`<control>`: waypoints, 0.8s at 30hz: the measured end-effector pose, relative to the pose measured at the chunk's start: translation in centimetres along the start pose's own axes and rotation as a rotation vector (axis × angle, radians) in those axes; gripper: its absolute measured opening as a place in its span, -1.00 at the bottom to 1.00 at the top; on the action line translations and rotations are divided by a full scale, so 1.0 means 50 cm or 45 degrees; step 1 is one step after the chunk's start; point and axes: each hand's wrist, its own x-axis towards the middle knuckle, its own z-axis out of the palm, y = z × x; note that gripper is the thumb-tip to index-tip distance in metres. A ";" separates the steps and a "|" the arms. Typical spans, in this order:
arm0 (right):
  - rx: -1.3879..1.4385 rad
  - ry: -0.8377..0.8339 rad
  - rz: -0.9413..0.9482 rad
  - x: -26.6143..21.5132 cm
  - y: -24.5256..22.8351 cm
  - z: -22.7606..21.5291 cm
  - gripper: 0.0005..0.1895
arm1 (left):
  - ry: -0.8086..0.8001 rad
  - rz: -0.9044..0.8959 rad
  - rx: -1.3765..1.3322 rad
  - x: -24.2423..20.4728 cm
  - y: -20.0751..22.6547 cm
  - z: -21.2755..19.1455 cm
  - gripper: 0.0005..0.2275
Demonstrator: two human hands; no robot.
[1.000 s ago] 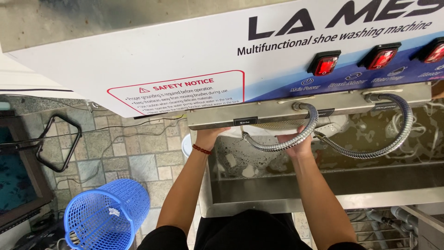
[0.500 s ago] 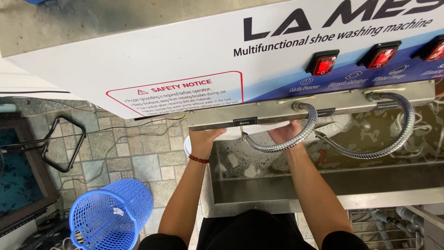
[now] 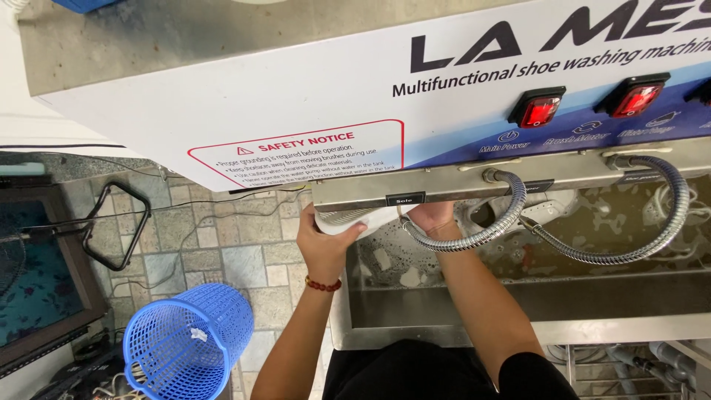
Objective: Clean the sole and exterior of a white sneaker using a specialized shoe-washing machine and a handheld brush.
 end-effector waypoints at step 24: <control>-0.114 -0.191 -0.211 0.010 0.035 -0.008 -0.20 | 0.112 0.273 0.164 -0.090 0.071 0.056 -0.32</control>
